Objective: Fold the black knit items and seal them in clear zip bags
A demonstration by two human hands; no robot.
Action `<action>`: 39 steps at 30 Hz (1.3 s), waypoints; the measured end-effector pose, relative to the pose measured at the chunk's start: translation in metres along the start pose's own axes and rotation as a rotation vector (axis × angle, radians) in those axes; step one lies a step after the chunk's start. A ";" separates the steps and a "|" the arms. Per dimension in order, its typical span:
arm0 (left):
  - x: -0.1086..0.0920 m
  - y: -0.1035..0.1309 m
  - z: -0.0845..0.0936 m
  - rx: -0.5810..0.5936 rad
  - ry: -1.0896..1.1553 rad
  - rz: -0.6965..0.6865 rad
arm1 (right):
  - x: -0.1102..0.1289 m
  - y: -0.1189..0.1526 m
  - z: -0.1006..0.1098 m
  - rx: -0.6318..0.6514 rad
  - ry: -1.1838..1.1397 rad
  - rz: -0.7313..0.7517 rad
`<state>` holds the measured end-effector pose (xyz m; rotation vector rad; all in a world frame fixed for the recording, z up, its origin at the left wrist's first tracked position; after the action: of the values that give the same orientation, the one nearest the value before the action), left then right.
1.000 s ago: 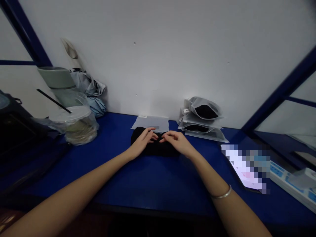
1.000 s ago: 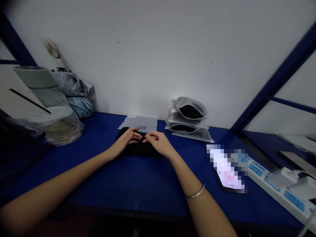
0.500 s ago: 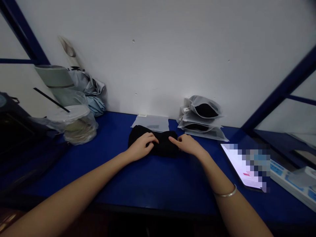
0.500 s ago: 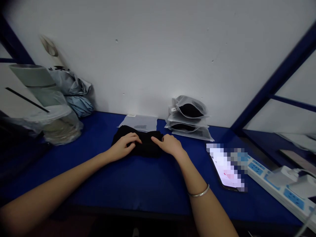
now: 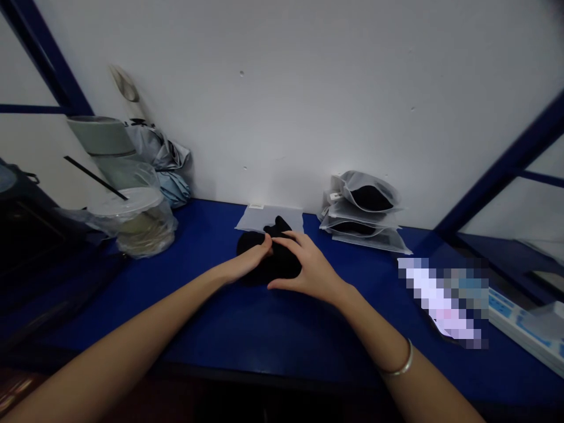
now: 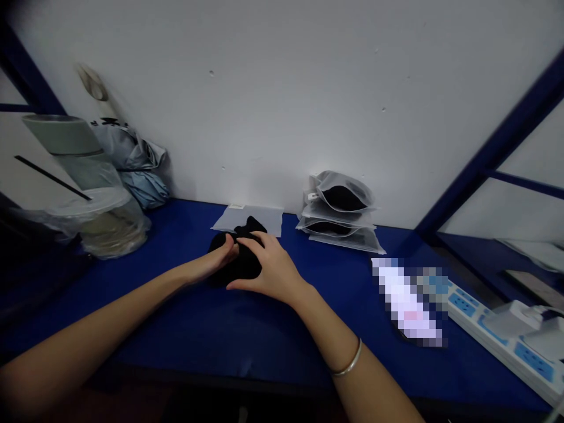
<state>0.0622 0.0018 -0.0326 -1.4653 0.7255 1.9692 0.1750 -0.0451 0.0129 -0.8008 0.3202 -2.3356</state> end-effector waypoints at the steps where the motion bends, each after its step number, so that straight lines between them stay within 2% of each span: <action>1: 0.000 0.000 0.002 -0.035 0.064 0.018 | 0.002 0.000 -0.002 0.008 0.021 0.041; 4: 0.000 0.000 0.006 -0.131 0.303 0.068 | 0.007 0.001 -0.005 0.043 0.020 0.139; 6: 0.003 0.001 0.012 -0.271 0.362 0.111 | 0.012 0.002 -0.008 0.085 -0.004 0.193; 9: 0.006 0.004 0.026 -0.504 0.320 0.127 | 0.013 0.002 -0.012 0.124 -0.014 0.210; 11: 0.004 0.006 0.035 -0.561 0.169 0.100 | 0.005 0.002 -0.009 0.073 0.021 0.180; 14: -0.006 0.011 0.047 -0.574 -0.368 0.071 | -0.013 0.002 -0.005 0.009 0.193 0.119; 16: -0.009 0.014 0.053 -0.570 -0.697 0.154 | -0.023 0.002 -0.007 0.064 0.338 0.101; 17: -0.008 0.015 0.055 -0.552 -0.784 0.199 | -0.027 0.002 -0.010 0.101 0.397 0.103; 19: -0.005 0.014 0.055 -0.492 -0.779 0.199 | -0.030 0.001 -0.014 0.143 0.467 0.115; 23: 0.000 0.003 0.038 -0.264 -0.404 -0.068 | -0.023 -0.001 -0.015 0.130 0.528 0.166; 25: 0.003 -0.002 0.030 -0.176 -0.237 -0.133 | -0.015 -0.002 -0.016 0.139 0.552 0.232; 28: 0.003 -0.005 0.029 -0.191 -0.195 -0.160 | -0.004 0.000 -0.019 0.169 0.553 0.342; 30: 0.001 -0.004 0.037 -0.291 -0.302 -0.173 | -0.001 0.002 -0.022 0.175 0.523 0.390; 32: -0.003 0.000 0.049 -0.458 -0.514 -0.204 | -0.003 0.003 -0.023 0.131 0.486 0.378; 34: -0.004 0.004 0.059 -0.593 -0.769 -0.219 | -0.011 0.003 -0.018 0.013 0.428 0.295; 36: 0.002 0.004 0.063 -0.587 -0.967 -0.147 | -0.023 0.003 -0.009 -0.173 0.312 0.160; 39: 0.012 0.001 0.064 -0.489 -1.131 0.001 | -0.040 0.006 0.005 -0.468 0.077 -0.076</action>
<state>0.0166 0.0484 -0.0281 -0.3329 -0.2699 2.5971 0.2059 -0.0242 -0.0040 -0.9512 0.9080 -2.3970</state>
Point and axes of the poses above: each hand's wrist, its own y-axis away from the middle knuckle, its own z-axis out of the back of the hand, x = y × z, the point moved 5 cm from there along -y, towards the middle knuckle, and after that the axes turned 5 degrees about x, right-handed, at the moved point
